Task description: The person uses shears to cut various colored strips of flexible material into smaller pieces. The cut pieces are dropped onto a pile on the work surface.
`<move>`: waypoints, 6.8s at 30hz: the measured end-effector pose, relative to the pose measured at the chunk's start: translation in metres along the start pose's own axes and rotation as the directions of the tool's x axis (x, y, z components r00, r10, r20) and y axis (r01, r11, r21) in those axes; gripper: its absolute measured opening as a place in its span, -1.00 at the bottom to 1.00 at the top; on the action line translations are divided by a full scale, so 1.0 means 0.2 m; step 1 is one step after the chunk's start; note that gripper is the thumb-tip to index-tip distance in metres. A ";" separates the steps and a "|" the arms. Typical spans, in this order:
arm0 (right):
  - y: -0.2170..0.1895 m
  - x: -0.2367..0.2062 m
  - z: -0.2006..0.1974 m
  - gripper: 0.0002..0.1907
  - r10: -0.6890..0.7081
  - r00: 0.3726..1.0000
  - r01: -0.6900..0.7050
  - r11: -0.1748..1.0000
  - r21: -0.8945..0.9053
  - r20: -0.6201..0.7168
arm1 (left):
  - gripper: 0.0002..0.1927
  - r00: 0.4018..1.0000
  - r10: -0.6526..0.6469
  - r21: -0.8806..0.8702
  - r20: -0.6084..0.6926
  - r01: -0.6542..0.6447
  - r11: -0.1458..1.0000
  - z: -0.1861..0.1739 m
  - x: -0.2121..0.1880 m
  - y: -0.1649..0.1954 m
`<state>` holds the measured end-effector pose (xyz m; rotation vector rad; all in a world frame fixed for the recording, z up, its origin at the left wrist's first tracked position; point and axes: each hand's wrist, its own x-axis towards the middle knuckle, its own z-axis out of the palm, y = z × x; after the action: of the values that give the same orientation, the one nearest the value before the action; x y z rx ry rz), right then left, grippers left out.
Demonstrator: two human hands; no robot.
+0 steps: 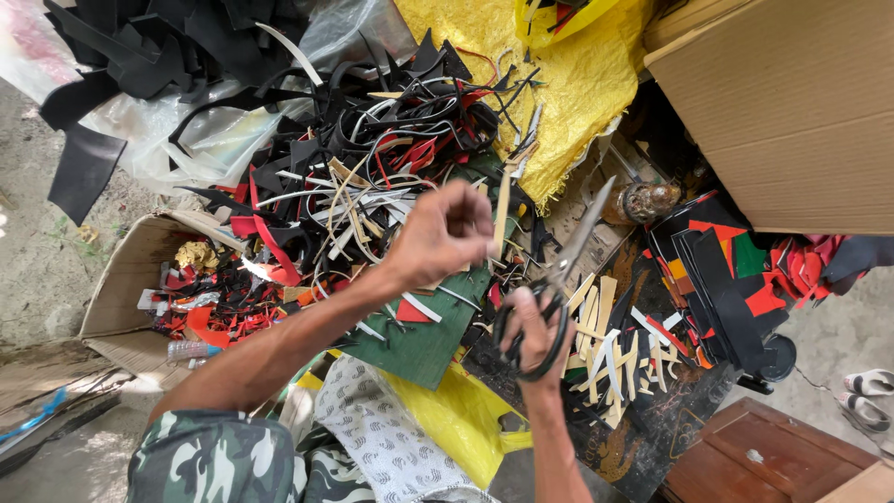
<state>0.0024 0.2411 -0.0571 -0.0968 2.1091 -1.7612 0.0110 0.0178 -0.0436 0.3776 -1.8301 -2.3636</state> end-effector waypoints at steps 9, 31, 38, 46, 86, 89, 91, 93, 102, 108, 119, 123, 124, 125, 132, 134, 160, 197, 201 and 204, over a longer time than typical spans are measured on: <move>-0.04 -0.02 -0.29 -0.74 0.070 0.994 -0.097 0.899 -0.428 -0.078 | -0.81 0.991 0.083 0.365 0.102 -0.115 0.924 0.14 -0.18 -0.11; -0.13 -0.07 -0.28 -0.67 -0.003 0.994 -0.016 0.987 -0.160 -0.113 | -0.80 0.989 -0.148 0.100 0.014 0.146 0.984 -0.30 0.23 0.04; -0.16 0.20 0.18 -0.70 -0.053 0.996 0.046 0.994 0.098 0.068 | -0.79 0.990 -0.141 0.114 0.015 0.138 0.984 -0.19 0.20 0.01; -0.18 0.31 0.24 -0.75 -0.025 0.983 -0.010 0.982 0.186 0.182 | -0.71 1.000 -0.023 -0.062 -0.017 0.022 0.998 -0.14 0.19 -0.05; -0.07 -0.08 -0.19 -0.69 0.011 1.000 -0.024 0.833 -0.552 -0.026 | -0.92 0.928 0.036 0.911 0.371 -0.371 0.177 -0.21 0.33 -0.11; -0.07 -0.01 -0.10 -0.72 -0.168 0.982 0.191 0.857 -0.478 0.090 | -0.84 0.984 0.174 0.632 0.039 -0.159 0.759 -0.28 0.32 0.01; -0.09 0.07 -0.04 -0.71 -0.062 0.996 0.082 0.930 -0.359 0.066 | -0.80 0.995 -0.042 0.367 -0.088 0.072 0.927 -0.31 0.34 0.09; -0.11 0.16 0.02 -0.70 -0.019 0.997 0.034 0.972 -0.231 0.070 | -0.78 0.978 -0.165 0.142 -0.130 0.183 0.973 -0.32 0.34 0.14; -0.26 0.42 0.26 -0.71 -0.174 0.982 0.167 0.982 0.084 0.072 | -0.78 0.987 -0.122 -0.084 -0.101 0.114 0.990 -0.24 0.27 0.12; -0.39 0.48 0.25 -0.76 -0.140 0.989 0.136 0.986 0.095 0.037 | -0.79 0.999 -0.020 0.111 -0.036 0.024 0.994 -0.19 0.23 0.11; -0.50 0.58 0.15 -0.76 -0.133 0.988 0.116 0.974 0.193 0.079 | -0.85 0.993 -0.087 0.510 0.084 0.033 0.860 -0.34 0.08 0.22; -0.49 0.45 -0.21 -0.77 -0.080 0.973 0.131 0.964 -0.230 0.217 | -0.84 0.996 -0.023 0.566 -0.082 0.065 0.822 -0.53 0.01 0.34; -0.47 0.42 -0.29 -0.75 -0.022 0.974 0.103 0.930 -0.353 0.224 | -0.84 0.993 -0.035 0.602 -0.113 0.096 0.793 -0.57 0.01 0.37; -0.45 0.37 -0.37 -0.74 0.042 0.974 0.071 0.877 -0.474 0.224 | -0.84 0.988 -0.052 0.632 -0.144 0.133 0.764 -0.59 -0.02 0.39; -0.34 0.14 -0.62 -0.62 0.329 0.942 -0.068 0.378 -0.923 0.065 | -0.77 0.895 0.445 0.934 -0.042 -0.123 0.335 -0.60 -0.15 0.33; -0.33 0.08 -0.58 -0.68 0.264 0.961 -0.215 0.539 -0.815 -0.079 | -0.84 0.829 0.556 0.893 0.063 -0.296 0.340 -0.53 -0.14 0.23; -0.02 0.39 0.54 -0.73 -0.080 0.958 0.165 0.940 -0.298 0.276 | -0.88 0.883 0.345 0.946 0.318 -0.322 -0.049 -0.56 0.16 0.00; -0.20 0.39 0.18 -0.61 -0.217 0.966 0.219 0.976 0.002 0.138 | -0.72 0.999 0.005 0.131 -0.034 -0.001 0.991 -0.18 0.10 0.04; -0.20 0.41 0.21 -0.63 -0.264 0.964 0.264 0.965 0.002 0.044 | -0.74 1.000 -0.010 0.067 0.024 0.008 0.998 -0.19 0.08 0.13; -0.19 0.39 0.15 -0.63 -0.218 0.975 0.222 0.967 0.123 -0.042 | -0.74 0.998 0.001 0.156 -0.071 0.010 0.988 -0.25 0.09 0.17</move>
<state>-0.0672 0.1809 -0.0437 -0.2827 2.0662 -2.0313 0.0058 -0.0427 -0.0239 0.4763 -1.9890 -2.1866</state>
